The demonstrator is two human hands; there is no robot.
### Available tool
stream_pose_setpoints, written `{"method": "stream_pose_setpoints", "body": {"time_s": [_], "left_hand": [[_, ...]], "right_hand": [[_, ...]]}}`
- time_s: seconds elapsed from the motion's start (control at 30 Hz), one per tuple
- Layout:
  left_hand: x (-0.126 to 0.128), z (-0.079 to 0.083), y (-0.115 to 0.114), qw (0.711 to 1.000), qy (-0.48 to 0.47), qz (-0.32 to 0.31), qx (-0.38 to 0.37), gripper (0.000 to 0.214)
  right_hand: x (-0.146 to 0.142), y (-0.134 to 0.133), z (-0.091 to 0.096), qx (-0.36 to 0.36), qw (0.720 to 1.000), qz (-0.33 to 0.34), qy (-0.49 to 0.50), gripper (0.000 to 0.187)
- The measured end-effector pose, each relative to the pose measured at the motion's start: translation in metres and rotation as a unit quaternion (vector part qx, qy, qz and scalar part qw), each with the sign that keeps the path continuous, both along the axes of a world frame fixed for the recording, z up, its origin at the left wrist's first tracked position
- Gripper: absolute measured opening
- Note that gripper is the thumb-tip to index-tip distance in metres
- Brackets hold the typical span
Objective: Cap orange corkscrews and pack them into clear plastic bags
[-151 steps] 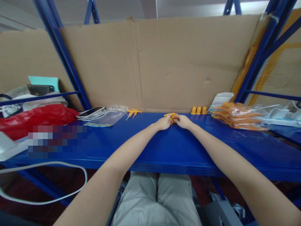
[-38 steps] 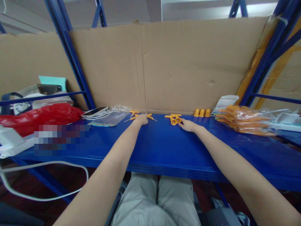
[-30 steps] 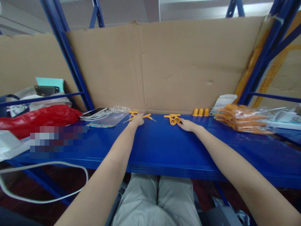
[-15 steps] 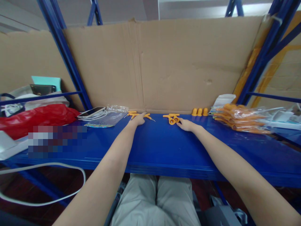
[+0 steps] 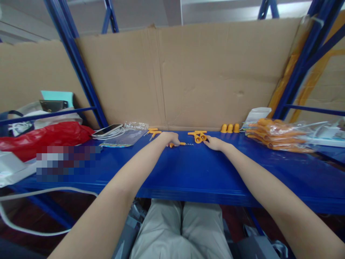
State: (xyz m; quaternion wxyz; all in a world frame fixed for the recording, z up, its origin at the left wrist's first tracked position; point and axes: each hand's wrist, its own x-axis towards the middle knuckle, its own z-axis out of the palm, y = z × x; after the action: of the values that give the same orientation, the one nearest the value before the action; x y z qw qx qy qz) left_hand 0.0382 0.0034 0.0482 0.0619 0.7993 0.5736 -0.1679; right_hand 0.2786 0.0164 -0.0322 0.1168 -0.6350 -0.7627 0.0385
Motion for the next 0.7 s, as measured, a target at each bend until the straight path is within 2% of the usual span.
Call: {"method": "stream_pose_setpoints", "body": {"time_s": [0.1,0.17,0.27,0.37,0.43,0.53,0.6,0.7], "left_hand": [[0.011,0.001,-0.015,1.000,0.010,0.015,-0.001,0.040],[0.012,-0.005,-0.023,0.999,0.000,0.005,0.041,0.045],[0.002,-0.019,-0.026,0.986,-0.065,0.008,0.150,0.052],[-0.016,-0.033,-0.019,0.974,-0.152,0.021,0.168,0.042],[-0.025,-0.038,-0.013,0.965,-0.215,0.039,0.144,0.033],[-0.031,-0.041,-0.006,0.952,-0.274,0.056,0.122,0.027],[-0.030,-0.042,-0.005,0.951,-0.278,0.054,0.127,0.027],[-0.028,-0.042,-0.005,0.953,-0.263,0.044,0.146,0.027]], "right_hand": [[0.000,-0.001,0.000,0.000,1.000,-0.004,0.007,0.056],[0.000,-0.001,0.001,0.002,1.000,-0.001,0.018,0.053],[0.002,-0.001,0.005,0.005,0.998,0.040,0.044,0.047],[0.009,0.001,0.017,-0.009,0.996,0.061,0.066,0.047],[0.018,0.005,0.027,-0.003,0.998,0.013,0.060,0.047],[0.034,0.012,0.044,0.100,0.990,-0.093,0.017,0.046],[0.044,0.016,0.052,0.149,0.979,-0.137,-0.012,0.050],[0.052,0.022,0.056,0.175,0.966,-0.186,-0.028,0.053]]}}
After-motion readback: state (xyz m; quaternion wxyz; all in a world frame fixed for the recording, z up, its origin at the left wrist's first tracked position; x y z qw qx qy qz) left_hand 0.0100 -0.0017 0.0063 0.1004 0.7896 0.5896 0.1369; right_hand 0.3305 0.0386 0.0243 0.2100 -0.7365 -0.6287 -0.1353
